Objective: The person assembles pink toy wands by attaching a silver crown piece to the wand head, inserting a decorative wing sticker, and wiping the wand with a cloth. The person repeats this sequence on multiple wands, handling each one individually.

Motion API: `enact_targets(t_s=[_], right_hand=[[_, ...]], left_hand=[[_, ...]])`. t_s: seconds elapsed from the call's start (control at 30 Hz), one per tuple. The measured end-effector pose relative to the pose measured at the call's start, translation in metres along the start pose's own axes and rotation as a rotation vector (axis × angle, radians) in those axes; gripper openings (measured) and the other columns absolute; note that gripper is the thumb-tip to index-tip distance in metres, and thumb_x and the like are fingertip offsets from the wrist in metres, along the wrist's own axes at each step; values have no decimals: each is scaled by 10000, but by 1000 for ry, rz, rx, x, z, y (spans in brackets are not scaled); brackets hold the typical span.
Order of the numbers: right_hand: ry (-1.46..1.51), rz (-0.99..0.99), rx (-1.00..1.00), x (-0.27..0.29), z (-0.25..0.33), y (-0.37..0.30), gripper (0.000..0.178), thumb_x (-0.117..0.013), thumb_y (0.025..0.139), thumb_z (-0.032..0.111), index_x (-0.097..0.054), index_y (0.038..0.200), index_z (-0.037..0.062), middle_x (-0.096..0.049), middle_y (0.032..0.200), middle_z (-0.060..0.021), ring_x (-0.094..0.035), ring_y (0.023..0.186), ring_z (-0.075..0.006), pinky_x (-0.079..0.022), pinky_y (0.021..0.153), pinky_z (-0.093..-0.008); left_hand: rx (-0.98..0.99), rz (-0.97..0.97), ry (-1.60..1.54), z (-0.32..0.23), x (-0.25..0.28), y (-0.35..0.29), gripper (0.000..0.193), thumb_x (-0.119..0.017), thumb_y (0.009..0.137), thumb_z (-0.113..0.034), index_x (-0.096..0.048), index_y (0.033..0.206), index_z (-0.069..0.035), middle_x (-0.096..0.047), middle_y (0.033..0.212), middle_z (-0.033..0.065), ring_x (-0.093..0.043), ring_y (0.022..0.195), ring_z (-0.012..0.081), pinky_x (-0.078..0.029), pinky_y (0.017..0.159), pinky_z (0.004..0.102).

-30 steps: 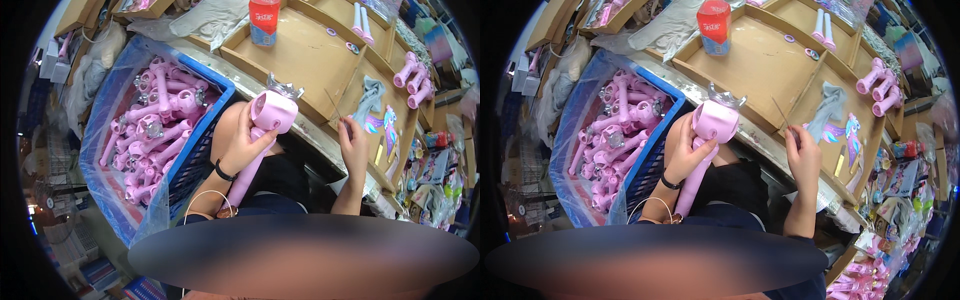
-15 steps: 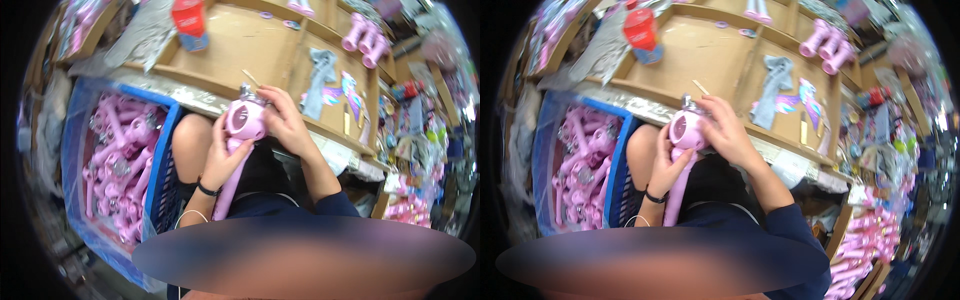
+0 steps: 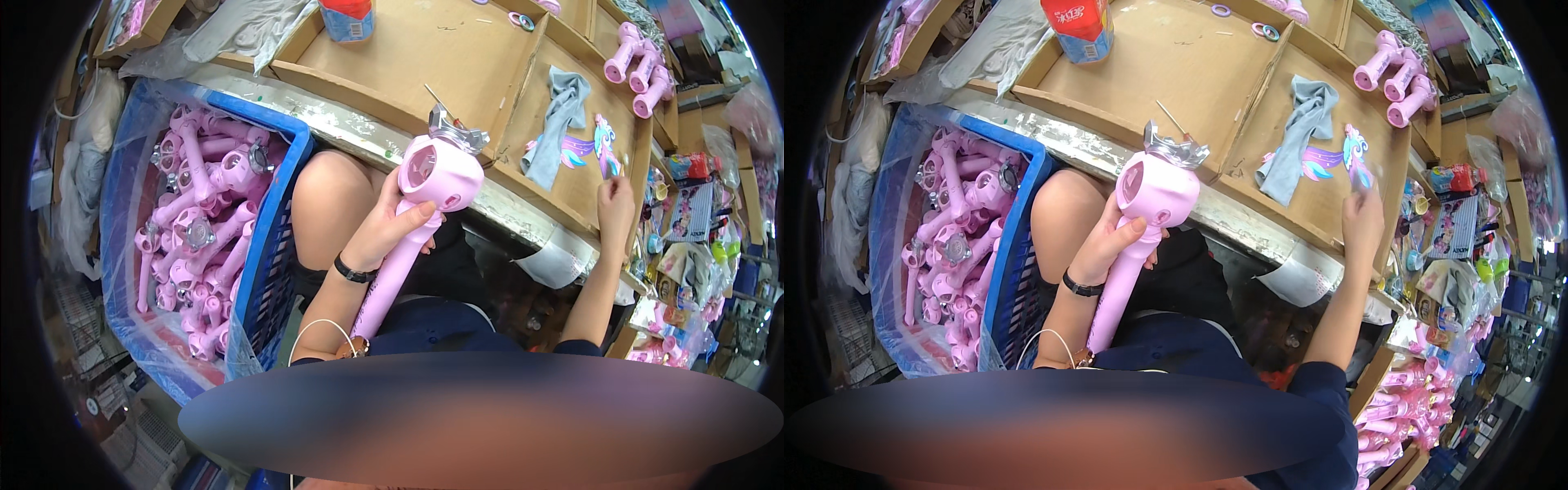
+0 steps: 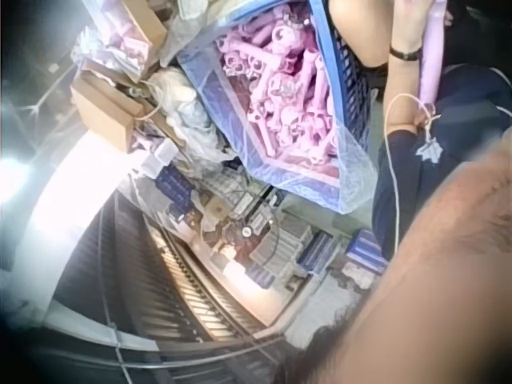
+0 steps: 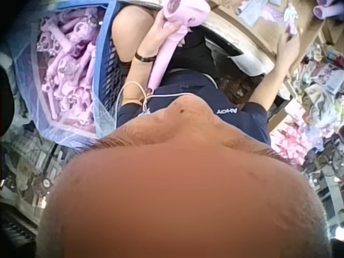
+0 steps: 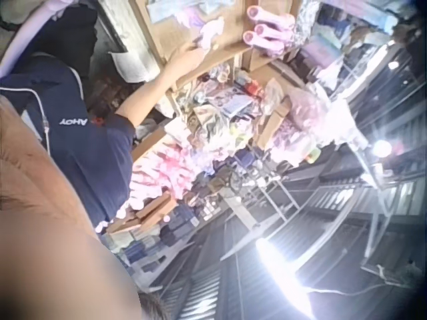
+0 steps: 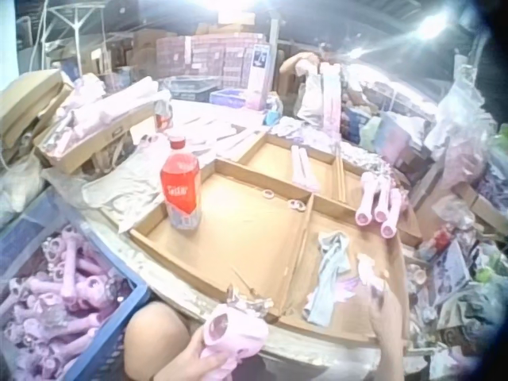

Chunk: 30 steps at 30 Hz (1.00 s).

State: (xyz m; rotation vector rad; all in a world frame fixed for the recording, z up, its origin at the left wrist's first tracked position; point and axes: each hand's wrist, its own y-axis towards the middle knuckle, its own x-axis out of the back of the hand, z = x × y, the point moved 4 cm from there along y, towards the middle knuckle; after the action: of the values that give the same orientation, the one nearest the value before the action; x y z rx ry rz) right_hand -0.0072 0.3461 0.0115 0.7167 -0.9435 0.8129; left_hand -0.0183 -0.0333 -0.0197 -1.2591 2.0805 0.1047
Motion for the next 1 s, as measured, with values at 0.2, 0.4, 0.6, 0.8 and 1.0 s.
enact_targets(t_s=[0.2,0.4,0.6,0.8,1.0], right_hand=[[577,-78,468,-1,121,-73,134,-656,795,53,-583,902,18,-551,805,-104,-558,616,-171,-462,560,-278],[553,-162,799,-16,188,-107,252,-762,643,17,-632,856,53,-573,802,-82,-568,581,-211,-465,480,-302],[574,-183,621,-14,179,-99,230,-757,654,-1,-626,836,50,-579,796,-88,-560,549,-186,-452,451,-282],[610,-155,556,-14,178,-94,224,-768,644,21,-634,820,56,-591,773,-79,-579,564,-187,-462,460,-289],[548,-164,585,-18,176,-91,236,-768,637,5,-633,824,55,-593,773,-81,-566,549,-176,-450,447,-280]], left_hand=[[-1,-30,34,-4,-4,2,756,-677,844,-257,-193,1397,-79,-554,1012,139,-609,694,157,-537,543,267],[-25,-48,66,-4,-7,1,763,-682,839,-268,-191,1390,-72,-564,978,134,-602,663,145,-527,527,252],[-18,-47,77,-4,-6,2,750,-680,843,-266,-193,1380,-74,-571,952,128,-602,665,139,-528,529,249],[-14,-45,42,-3,-6,3,743,-678,845,-250,-191,1379,-80,-569,952,130,-602,658,141,-527,531,250],[-4,-41,25,-4,-6,3,745,-675,847,-240,-190,1390,-81,-567,955,135,-602,656,145,-527,535,253]])
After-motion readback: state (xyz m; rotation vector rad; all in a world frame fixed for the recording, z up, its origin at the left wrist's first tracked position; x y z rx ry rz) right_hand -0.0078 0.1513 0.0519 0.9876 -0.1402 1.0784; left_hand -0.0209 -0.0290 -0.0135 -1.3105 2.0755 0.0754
